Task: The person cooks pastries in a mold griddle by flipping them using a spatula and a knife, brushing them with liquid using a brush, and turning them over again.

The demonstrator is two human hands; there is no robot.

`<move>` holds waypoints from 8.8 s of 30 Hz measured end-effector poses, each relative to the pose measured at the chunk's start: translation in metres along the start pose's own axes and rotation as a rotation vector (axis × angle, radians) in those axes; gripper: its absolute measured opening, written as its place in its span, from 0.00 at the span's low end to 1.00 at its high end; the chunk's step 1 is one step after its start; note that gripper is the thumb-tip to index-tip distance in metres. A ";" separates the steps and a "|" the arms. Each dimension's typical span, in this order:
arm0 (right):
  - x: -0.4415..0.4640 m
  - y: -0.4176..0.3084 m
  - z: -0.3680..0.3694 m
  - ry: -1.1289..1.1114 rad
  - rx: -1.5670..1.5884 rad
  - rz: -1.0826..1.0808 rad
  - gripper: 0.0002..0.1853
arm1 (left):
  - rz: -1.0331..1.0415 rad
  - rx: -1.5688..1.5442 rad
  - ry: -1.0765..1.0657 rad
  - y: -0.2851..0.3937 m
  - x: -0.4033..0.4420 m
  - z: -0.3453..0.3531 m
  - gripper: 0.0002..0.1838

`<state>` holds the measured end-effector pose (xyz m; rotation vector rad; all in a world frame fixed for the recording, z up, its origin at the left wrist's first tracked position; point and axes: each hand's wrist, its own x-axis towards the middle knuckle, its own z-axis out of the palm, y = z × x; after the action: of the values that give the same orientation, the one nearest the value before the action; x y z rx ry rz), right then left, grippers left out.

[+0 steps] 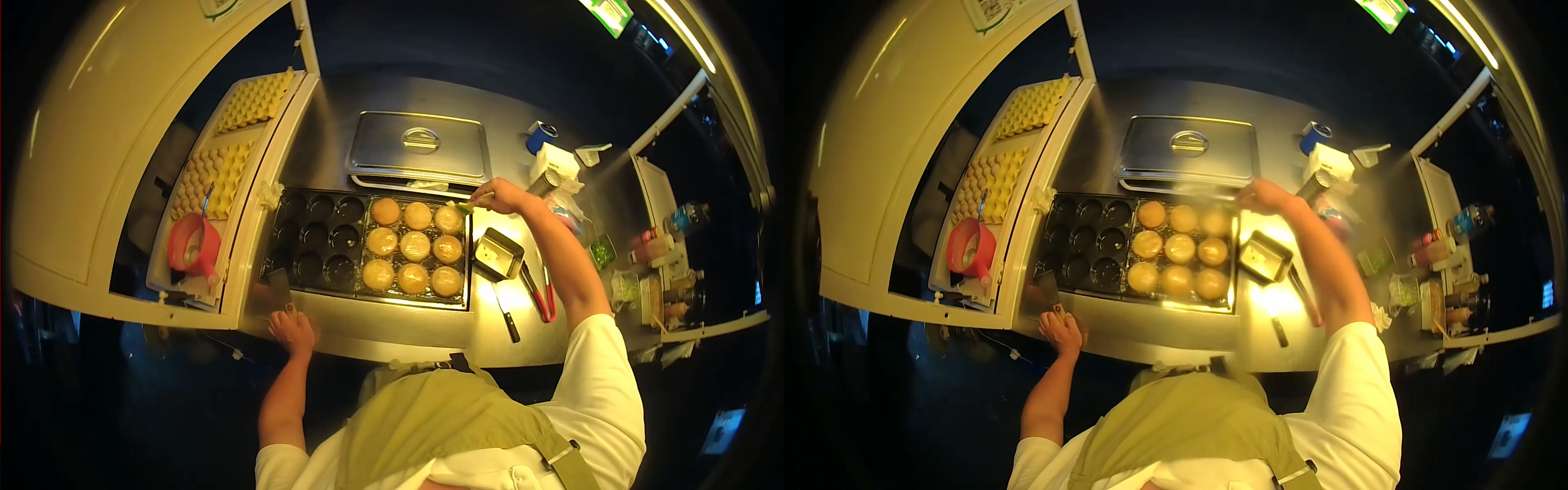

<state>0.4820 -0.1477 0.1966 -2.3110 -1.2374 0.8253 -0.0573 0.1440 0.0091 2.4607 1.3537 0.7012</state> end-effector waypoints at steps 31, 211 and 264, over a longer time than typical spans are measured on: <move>0.044 -0.023 0.154 0.830 0.503 0.250 0.11 | 0.027 0.011 0.035 0.000 -0.001 -0.004 0.19; 0.284 0.015 0.133 0.487 0.364 0.308 0.12 | 0.007 -0.018 0.036 -0.002 0.005 -0.002 0.18; -0.118 -0.063 0.164 0.949 0.979 0.546 0.11 | 0.075 -0.021 0.063 -0.005 0.000 0.005 0.17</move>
<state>0.2841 -0.2039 0.1470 -1.7450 0.2147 0.2455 -0.0581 0.1468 0.0022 2.5034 1.2747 0.8126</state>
